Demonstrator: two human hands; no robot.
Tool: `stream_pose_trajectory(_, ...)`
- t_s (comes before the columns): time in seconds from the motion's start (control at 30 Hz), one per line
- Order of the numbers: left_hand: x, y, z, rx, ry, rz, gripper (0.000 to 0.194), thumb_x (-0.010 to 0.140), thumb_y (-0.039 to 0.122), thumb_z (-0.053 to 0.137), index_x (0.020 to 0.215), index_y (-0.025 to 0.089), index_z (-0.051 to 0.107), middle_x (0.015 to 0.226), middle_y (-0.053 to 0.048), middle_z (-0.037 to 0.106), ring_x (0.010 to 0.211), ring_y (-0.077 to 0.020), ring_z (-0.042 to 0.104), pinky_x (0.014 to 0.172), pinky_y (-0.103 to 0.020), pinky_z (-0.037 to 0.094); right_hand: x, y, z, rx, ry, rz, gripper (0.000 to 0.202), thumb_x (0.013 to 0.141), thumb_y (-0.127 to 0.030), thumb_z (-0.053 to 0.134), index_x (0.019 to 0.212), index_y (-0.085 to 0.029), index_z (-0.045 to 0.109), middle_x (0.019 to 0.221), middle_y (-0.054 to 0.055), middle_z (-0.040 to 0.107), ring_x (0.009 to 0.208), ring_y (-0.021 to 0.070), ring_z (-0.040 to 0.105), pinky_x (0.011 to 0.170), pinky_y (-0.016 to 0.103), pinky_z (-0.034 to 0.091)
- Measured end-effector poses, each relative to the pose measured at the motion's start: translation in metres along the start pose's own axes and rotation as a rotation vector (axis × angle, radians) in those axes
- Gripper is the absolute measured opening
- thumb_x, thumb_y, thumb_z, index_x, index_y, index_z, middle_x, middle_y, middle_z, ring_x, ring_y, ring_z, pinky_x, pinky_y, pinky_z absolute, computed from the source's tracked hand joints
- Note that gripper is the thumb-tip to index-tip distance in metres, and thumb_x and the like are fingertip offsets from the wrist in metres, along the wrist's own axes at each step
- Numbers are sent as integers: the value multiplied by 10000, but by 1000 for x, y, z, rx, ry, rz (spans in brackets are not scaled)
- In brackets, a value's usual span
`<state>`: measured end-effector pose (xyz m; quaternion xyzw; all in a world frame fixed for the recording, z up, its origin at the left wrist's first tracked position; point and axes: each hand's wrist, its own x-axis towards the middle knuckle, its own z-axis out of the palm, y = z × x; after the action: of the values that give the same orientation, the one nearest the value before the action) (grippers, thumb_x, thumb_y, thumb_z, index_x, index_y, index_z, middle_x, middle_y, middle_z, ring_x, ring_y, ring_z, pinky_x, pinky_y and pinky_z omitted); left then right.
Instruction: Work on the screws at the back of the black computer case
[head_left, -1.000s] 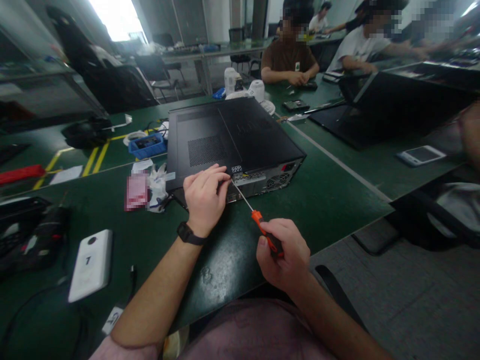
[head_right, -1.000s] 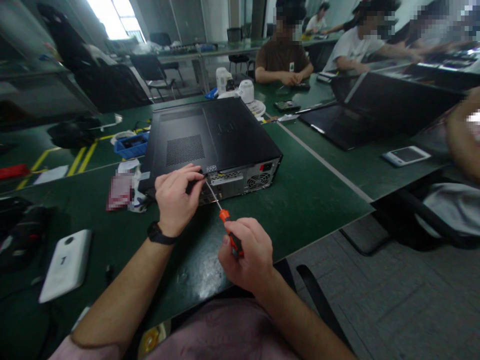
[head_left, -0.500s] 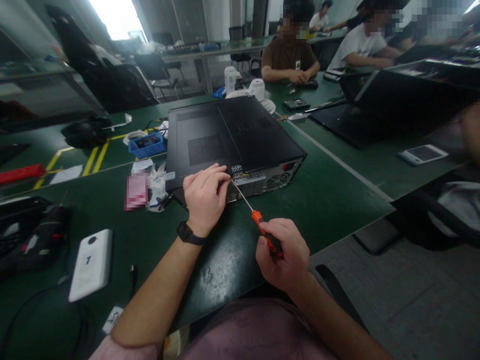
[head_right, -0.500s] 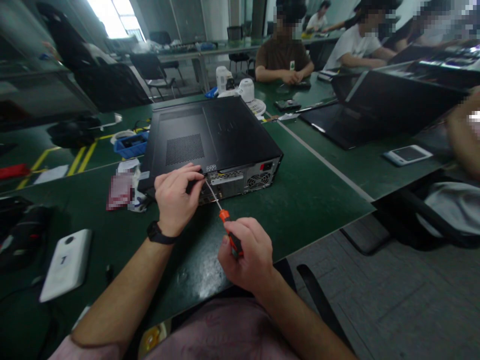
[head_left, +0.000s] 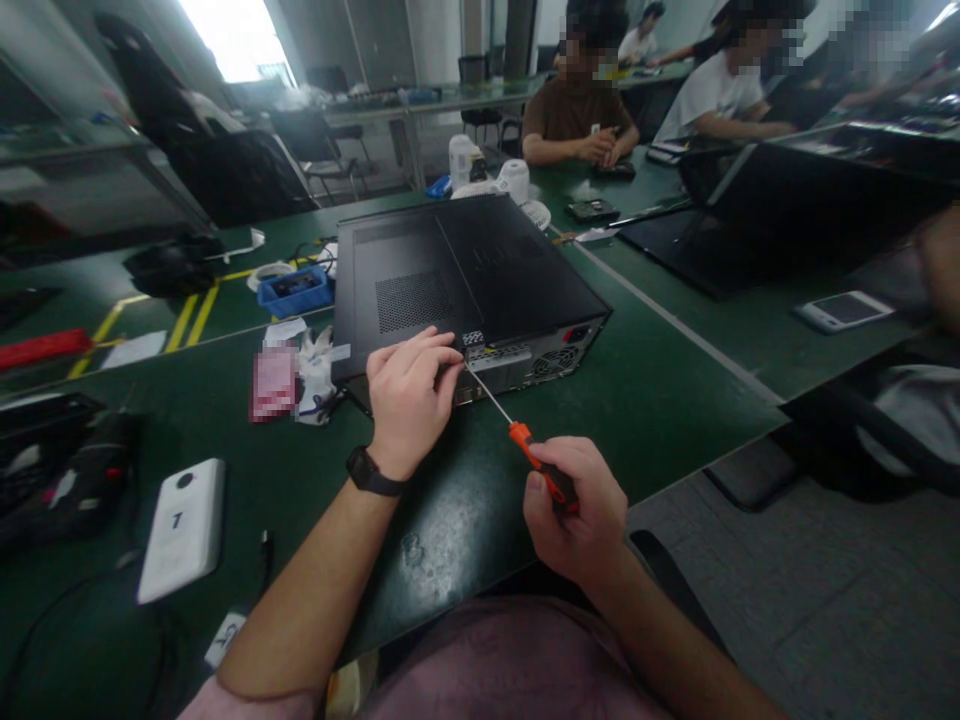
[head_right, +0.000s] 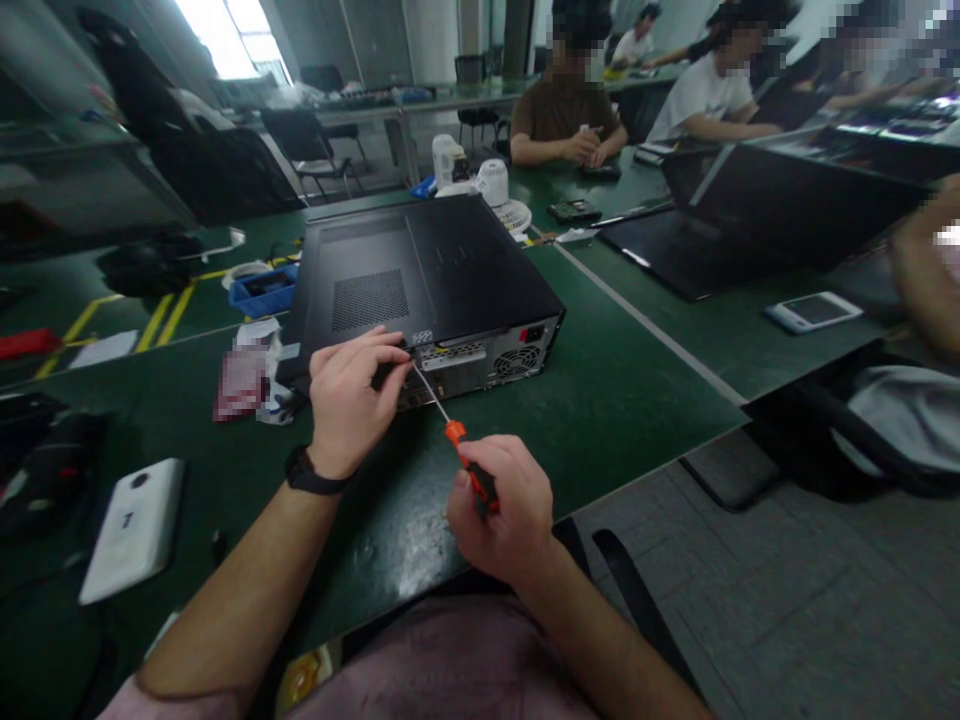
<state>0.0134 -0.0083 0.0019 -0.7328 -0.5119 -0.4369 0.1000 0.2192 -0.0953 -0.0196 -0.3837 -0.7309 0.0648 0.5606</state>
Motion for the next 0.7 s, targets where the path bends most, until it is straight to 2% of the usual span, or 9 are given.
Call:
stream_pose_trajectory(0.23,-1,8,-8,26,-37,51,81,989,193,646,968,228,716,1204,-54,809,1309,-272,677,1069,-470,421,3,7,-16,52,-45,87,265,909,-116,589,1136,-246,629,950,31,695,800,162,683,692,302,567)
stream_pose_trajectory(0.4,-7,19,-24,89,-37,74,88,986,197,658,966,253,723,1126,-17,827,1206,-270,711,1045,-484,426,-3,16,-33,171,-93,201,221,957,-151,561,1134,-253,645,913,15,694,706,144,657,616,280,538)
stream_pose_trajectory(0.57,-34,15,-41,68,-248,117,122,1019,189,601,1019,227,717,1063,-34,819,1004,-218,739,946,-425,470,-6,33,-46,280,-237,298,159,971,-216,581,1092,-248,680,907,17,726,712,152,674,618,277,531)
stream_pose_trajectory(0.7,-72,6,-47,84,-507,41,146,1028,215,581,1087,216,715,1012,-55,798,935,-227,724,910,-425,487,-6,48,-49,308,-477,330,151,954,-232,601,1068,-233,701,917,14,746,753,149,701,650,257,545)
